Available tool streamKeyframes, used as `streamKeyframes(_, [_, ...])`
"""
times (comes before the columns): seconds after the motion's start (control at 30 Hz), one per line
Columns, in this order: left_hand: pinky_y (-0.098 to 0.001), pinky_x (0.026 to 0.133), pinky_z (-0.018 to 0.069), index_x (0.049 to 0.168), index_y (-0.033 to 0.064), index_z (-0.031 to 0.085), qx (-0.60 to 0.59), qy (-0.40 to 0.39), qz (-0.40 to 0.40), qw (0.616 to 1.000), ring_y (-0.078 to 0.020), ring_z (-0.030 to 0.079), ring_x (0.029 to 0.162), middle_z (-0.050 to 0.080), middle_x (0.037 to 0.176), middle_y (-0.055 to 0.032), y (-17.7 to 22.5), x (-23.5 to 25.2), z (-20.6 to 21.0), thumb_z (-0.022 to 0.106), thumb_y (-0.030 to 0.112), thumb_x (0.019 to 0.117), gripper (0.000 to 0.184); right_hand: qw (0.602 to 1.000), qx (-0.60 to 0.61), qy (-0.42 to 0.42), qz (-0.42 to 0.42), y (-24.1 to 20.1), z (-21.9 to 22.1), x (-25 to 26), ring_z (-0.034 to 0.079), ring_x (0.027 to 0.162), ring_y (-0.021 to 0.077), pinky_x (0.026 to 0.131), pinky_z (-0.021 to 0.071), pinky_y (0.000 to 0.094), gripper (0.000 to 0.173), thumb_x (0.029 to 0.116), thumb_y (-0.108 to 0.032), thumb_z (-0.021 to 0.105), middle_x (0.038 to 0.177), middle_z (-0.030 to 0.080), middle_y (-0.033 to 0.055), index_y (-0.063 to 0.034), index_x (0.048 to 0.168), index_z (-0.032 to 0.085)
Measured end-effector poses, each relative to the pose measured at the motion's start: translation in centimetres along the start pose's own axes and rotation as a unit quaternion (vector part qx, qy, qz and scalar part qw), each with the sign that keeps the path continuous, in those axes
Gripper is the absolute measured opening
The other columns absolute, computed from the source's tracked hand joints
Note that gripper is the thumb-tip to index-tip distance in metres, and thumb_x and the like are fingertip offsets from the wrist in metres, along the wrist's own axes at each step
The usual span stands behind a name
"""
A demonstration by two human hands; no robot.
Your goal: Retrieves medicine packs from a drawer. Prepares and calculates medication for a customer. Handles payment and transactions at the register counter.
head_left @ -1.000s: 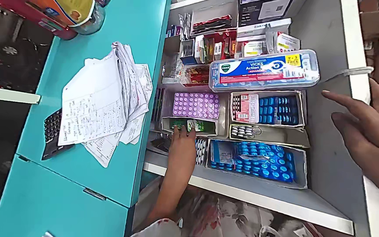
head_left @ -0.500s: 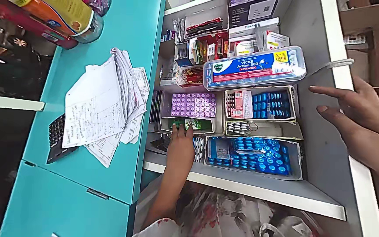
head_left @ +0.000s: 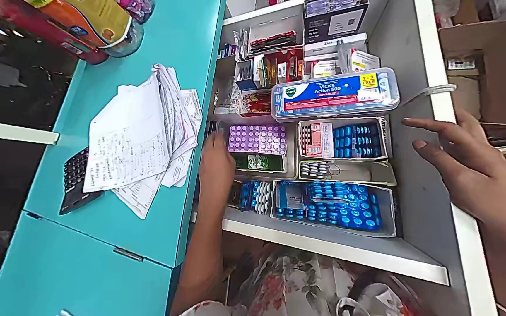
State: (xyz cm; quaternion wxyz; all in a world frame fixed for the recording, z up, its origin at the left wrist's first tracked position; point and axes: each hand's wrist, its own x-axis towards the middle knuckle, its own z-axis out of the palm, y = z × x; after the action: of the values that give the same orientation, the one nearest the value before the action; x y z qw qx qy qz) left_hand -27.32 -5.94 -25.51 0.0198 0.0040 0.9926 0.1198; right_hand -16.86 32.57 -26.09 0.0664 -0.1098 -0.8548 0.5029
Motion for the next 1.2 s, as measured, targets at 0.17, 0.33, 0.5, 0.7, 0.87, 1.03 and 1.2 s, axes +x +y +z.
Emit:
streamKeyframes(0.17, [-0.0632, 0.114, 0.0350, 0.153, -0.0105, 0.030, -0.026, -0.063, -0.107, 0.992, -0.0506, 0.044, 0.139, 0.039, 0.151, -0.0378, -0.6, 6.0, 0.9, 0.034, 0.024, 0.1122, 0.054, 1.000, 0.008, 0.000, 0.000, -0.3, 0.1, 0.0, 0.027, 0.152, 0.0218, 0.116, 0.0372, 0.0460, 0.038, 0.0972, -0.027, 0.052, 0.168, 0.021, 0.0108, -0.0238, 0.133, 0.064])
streamKeyframes(0.33, [-0.0619, 0.115, 0.0333, 0.149, -0.0122, 0.035, -0.012, -0.073, -0.181, 0.981, -0.0486, 0.044, 0.140, 0.044, 0.148, -0.0373, -1.3, 8.6, 2.6, 0.027, 0.031, 0.1130, 0.057, 1.000, 0.013, -0.006, -0.008, -0.1, 0.1, 0.1, 0.028, 0.152, 0.0216, 0.114, 0.0391, 0.0454, 0.040, 0.0976, -0.028, 0.052, 0.168, 0.020, 0.0107, -0.0245, 0.135, 0.063])
streamKeyframes(0.5, [-0.0601, 0.113, 0.0372, 0.147, -0.0100, 0.041, -0.076, -0.028, -0.203, 0.976, -0.0460, 0.050, 0.135, 0.052, 0.141, -0.0343, -2.2, 8.8, 3.8, 0.033, 0.028, 0.1126, 0.052, 0.999, 0.036, 0.003, -0.005, -0.2, 0.2, -0.3, 0.033, 0.149, 0.0222, 0.114, 0.0386, 0.0413, 0.041, 0.0983, -0.026, 0.051, 0.164, 0.030, 0.0135, -0.0229, 0.138, 0.063])
streamKeyframes(0.7, [-0.0555, 0.114, 0.0354, 0.144, -0.0052, 0.049, -0.229, 0.037, -0.231, 0.945, -0.0402, 0.050, 0.135, 0.054, 0.141, -0.0298, -3.8, 8.8, 4.8, 0.042, 0.031, 0.1111, 0.049, 1.000, 0.024, 0.004, -0.009, 0.0, 0.1, -0.2, 0.030, 0.151, 0.0252, 0.117, 0.0350, 0.0455, 0.042, 0.0977, -0.028, 0.051, 0.164, 0.031, 0.0134, -0.0246, 0.138, 0.063])
streamKeyframes(0.87, [-0.0442, 0.119, 0.0316, 0.146, -0.0055, 0.047, -0.355, 0.094, -0.224, 0.903, -0.0306, 0.044, 0.142, 0.048, 0.150, -0.0249, -5.7, 8.4, 5.7, 0.045, 0.020, 0.1098, 0.044, 0.999, 0.031, 0.001, -0.016, 0.6, 0.1, 0.1, 0.029, 0.151, 0.0238, 0.117, 0.0359, 0.0467, 0.041, 0.0967, -0.029, 0.052, 0.165, 0.028, 0.0123, -0.0239, 0.135, 0.064])
streamKeyframes(1.03, [-0.0397, 0.113, 0.0386, 0.144, -0.0047, 0.048, -0.405, 0.188, -0.256, 0.857, -0.0251, 0.049, 0.134, 0.051, 0.146, -0.0216, -5.7, 7.5, 6.1, 0.059, 0.018, 0.1027, 0.049, 0.998, 0.061, 0.012, -0.013, 0.1, 0.2, -0.6, 0.040, 0.143, 0.0197, 0.112, 0.0400, 0.0347, 0.042, 0.0973, -0.023, 0.051, 0.159, 0.037, 0.0160, -0.0155, 0.137, 0.062])
streamKeyframes(1.2, [-0.0535, 0.120, 0.0302, 0.148, -0.0012, 0.048, -0.027, 0.136, -0.204, 0.969, -0.0364, 0.042, 0.145, 0.049, 0.151, -0.0261, -4.0, 6.8, 4.5, 0.035, 0.028, 0.1117, 0.048, 0.999, 0.052, 0.005, -0.006, 0.0, 0.2, -0.3, 0.034, 0.148, 0.0204, 0.115, 0.0380, 0.0387, 0.042, 0.0965, -0.023, 0.051, 0.163, 0.031, 0.0138, -0.0191, 0.136, 0.063])
